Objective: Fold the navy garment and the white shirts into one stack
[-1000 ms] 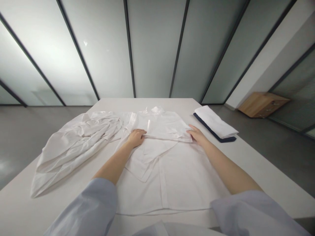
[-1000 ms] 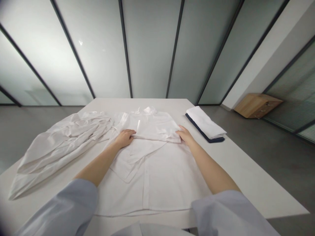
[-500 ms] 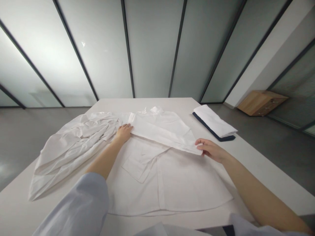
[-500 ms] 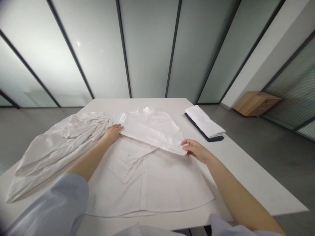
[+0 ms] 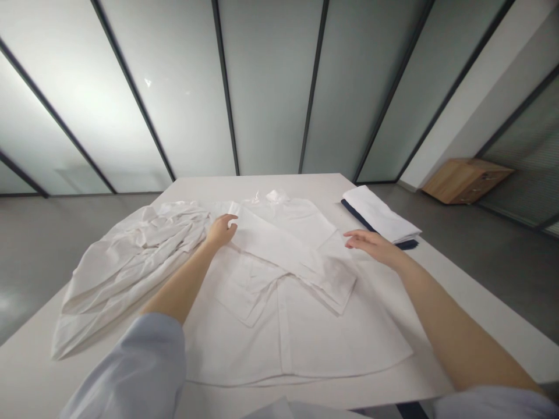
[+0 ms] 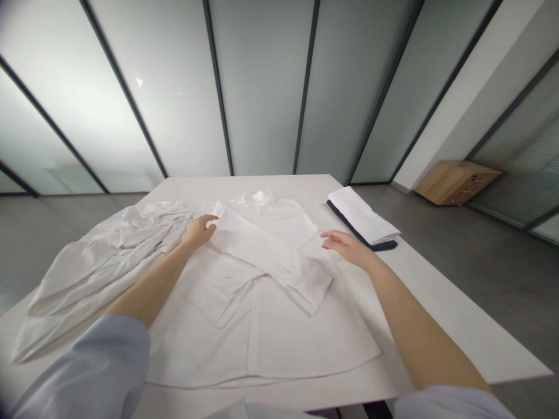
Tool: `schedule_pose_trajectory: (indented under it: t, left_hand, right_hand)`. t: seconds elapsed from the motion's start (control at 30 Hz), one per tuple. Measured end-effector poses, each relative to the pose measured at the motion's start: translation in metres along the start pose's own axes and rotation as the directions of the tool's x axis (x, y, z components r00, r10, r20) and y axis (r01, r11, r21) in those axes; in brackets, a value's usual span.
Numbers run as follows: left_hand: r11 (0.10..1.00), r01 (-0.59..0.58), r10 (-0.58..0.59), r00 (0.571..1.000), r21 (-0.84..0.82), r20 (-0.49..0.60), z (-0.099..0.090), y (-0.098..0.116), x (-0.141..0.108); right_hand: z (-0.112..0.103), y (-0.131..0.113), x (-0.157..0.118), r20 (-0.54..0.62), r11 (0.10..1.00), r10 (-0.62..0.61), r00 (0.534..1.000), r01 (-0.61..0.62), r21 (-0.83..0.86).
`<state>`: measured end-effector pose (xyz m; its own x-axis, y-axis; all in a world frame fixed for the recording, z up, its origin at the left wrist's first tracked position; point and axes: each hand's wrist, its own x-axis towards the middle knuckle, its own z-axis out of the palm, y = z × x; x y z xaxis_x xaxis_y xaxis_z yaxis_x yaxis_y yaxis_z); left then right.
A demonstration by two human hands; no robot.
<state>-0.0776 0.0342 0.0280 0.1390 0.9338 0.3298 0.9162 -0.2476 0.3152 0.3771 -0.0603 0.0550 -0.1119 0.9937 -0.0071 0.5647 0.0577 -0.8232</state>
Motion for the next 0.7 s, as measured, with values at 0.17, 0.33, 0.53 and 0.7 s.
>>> schedule_pose_trajectory:
  t: [0.17, 0.33, 0.53, 0.7]
  left_hand:
    - [0.973, -0.135, 0.099, 0.977, 0.189, 0.188, 0.034, 0.016, -0.008]
    - [0.955, -0.138, 0.071, 0.966, 0.262, 0.248, 0.049, 0.018, -0.018]
    - [0.947, -0.147, 0.054, 0.949, 0.285, 0.310, 0.046, 0.019, -0.026]
    - [0.953, -0.178, 0.091, 0.939, 0.244, 0.332, 0.043, 0.021, -0.036]
  right_hand:
    - [0.055, 0.003, 0.049, 0.080, 0.907, -0.138, 0.987, 0.158, -0.391]
    - [0.098, 0.019, 0.073, 0.049, 0.681, -0.139, 0.989, 0.131, -0.721]
    - [0.106, 0.032, 0.070, 0.044, 0.623, -0.126, 0.991, 0.113, -0.774]
    - [0.099, 0.034, 0.050, 0.066, 0.617, -0.143, 0.988, 0.141, -0.774]
